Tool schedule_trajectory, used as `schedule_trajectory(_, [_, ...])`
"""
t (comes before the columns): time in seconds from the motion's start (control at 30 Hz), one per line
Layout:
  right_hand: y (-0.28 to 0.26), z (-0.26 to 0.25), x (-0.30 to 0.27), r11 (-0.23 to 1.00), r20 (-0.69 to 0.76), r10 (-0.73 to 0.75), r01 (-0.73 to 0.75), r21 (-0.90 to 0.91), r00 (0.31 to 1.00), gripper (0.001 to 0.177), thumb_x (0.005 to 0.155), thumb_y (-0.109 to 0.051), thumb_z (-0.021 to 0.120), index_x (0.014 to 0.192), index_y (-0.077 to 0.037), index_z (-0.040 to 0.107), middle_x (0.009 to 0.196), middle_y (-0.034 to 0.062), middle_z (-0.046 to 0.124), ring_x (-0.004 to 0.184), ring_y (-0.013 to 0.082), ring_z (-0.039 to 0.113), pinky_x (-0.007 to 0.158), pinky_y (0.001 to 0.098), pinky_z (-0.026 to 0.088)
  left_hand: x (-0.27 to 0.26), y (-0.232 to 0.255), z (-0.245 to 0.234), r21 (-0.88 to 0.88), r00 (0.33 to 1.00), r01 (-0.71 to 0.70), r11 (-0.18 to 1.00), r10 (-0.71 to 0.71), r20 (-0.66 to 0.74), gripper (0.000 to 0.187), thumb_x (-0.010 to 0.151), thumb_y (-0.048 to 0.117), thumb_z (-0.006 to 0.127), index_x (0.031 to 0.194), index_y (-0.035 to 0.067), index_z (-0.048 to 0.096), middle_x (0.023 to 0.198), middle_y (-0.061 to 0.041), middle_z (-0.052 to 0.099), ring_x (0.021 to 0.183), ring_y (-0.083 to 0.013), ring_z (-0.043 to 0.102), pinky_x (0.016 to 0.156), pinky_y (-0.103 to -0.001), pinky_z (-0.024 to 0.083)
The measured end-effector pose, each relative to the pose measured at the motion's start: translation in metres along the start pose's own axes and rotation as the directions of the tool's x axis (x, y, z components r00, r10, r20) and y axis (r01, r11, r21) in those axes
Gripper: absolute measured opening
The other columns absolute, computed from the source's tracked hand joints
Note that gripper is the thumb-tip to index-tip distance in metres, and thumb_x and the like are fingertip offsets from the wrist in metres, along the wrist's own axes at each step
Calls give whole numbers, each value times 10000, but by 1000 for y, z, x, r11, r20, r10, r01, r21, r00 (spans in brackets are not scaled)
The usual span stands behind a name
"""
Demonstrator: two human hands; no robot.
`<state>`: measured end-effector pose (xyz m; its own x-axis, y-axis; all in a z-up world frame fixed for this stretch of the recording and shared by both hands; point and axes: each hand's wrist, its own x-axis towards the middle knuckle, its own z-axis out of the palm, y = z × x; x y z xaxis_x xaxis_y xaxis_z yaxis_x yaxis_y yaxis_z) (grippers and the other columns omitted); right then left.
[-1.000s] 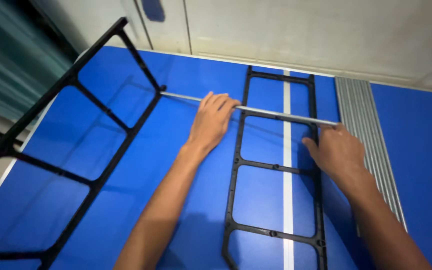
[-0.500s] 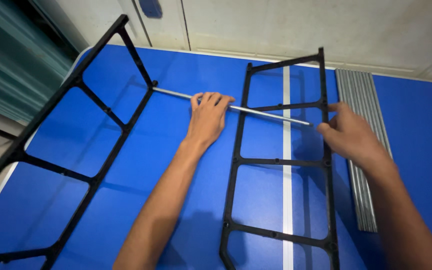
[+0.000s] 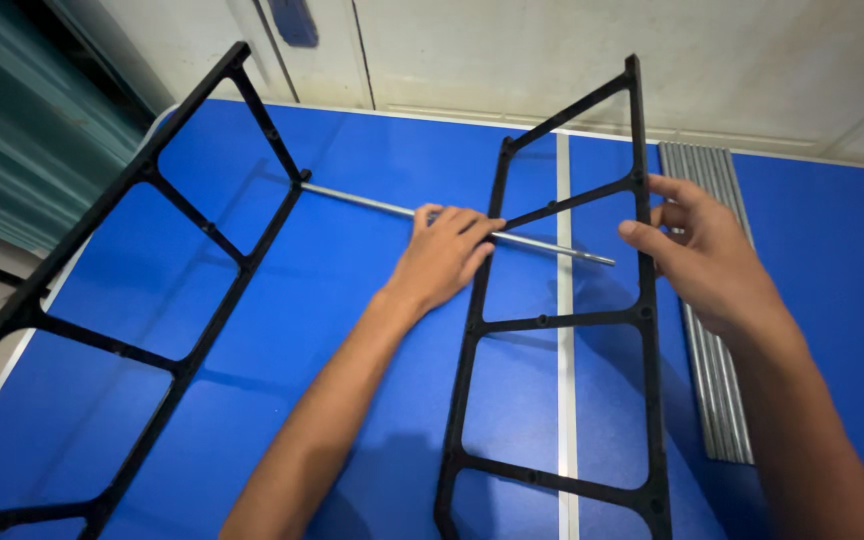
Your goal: The person assembles a metal rack by inserting multiple silver rods into black plastic side frames on a blue table. They align the frames, insert rods one by one, and adjust the structure to form a ladder-like rack.
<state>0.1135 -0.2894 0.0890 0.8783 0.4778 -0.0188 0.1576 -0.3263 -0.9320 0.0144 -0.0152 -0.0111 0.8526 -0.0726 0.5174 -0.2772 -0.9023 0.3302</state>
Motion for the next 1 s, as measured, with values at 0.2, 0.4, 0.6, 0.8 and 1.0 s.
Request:
schedule_trajectory(0.2, [11, 14, 3, 922, 25, -82, 67, 381, 996, 501, 1030, -180, 552, 1503, -19, 511, 1081, 61, 626, 912, 130, 623, 760, 305, 556, 0, 4, 4, -10, 999, 16, 1000, -16, 42, 300, 966, 190, 657, 1258, 131, 697, 1220, -23, 675, 1099, -210, 622, 1025, -459, 361])
schedule_trajectory(0.4, [41, 49, 21, 976, 2, -163, 161, 148, 987, 520, 965, -184, 599, 1430, -21, 431, 1209, 109, 629, 971, 182, 659, 753, 335, 579, 0, 2, 9, 7, 999, -15, 1000, 15, 32, 248, 955, 185, 654, 1190, 132, 712, 1206, -24, 673, 1058, -227, 618, 972, -457, 386])
schedule_trajectory(0.6, [74, 67, 37, 974, -93, -216, 221, 52, 972, 303, 1077, -205, 520, 1301, -1, 518, 1155, 172, 654, 1000, 212, 710, 743, 323, 598, -1, 0, 12, -16, 999, -4, 1000, 5, 33, 139, 969, 177, 640, 1084, 122, 695, 1165, -37, 668, 1065, -252, 621, 957, -444, 406])
schedule_trajectory(0.8, [88, 47, 47, 959, -167, -207, 234, 159, 964, 207, 1095, -147, 439, 1248, -14, 481, 1140, 166, 683, 1023, 236, 720, 782, 355, 626, -2, -4, 13, 14, 998, 62, 998, -62, 3, 123, 972, 141, 637, 1075, 119, 701, 1062, -47, 671, 1027, -259, 619, 951, -454, 410])
schedule_trajectory(1.0, [83, 26, 47, 934, -181, -175, 221, 280, 968, 144, 1098, -110, 387, 1230, -64, 421, 1157, 183, 686, 1072, 239, 717, 823, 366, 624, -3, -22, 7, 114, 981, 101, 988, -79, -179, 300, 897, 59, 641, 1164, 165, 726, 1043, -62, 643, 1048, -272, 605, 986, -481, 399])
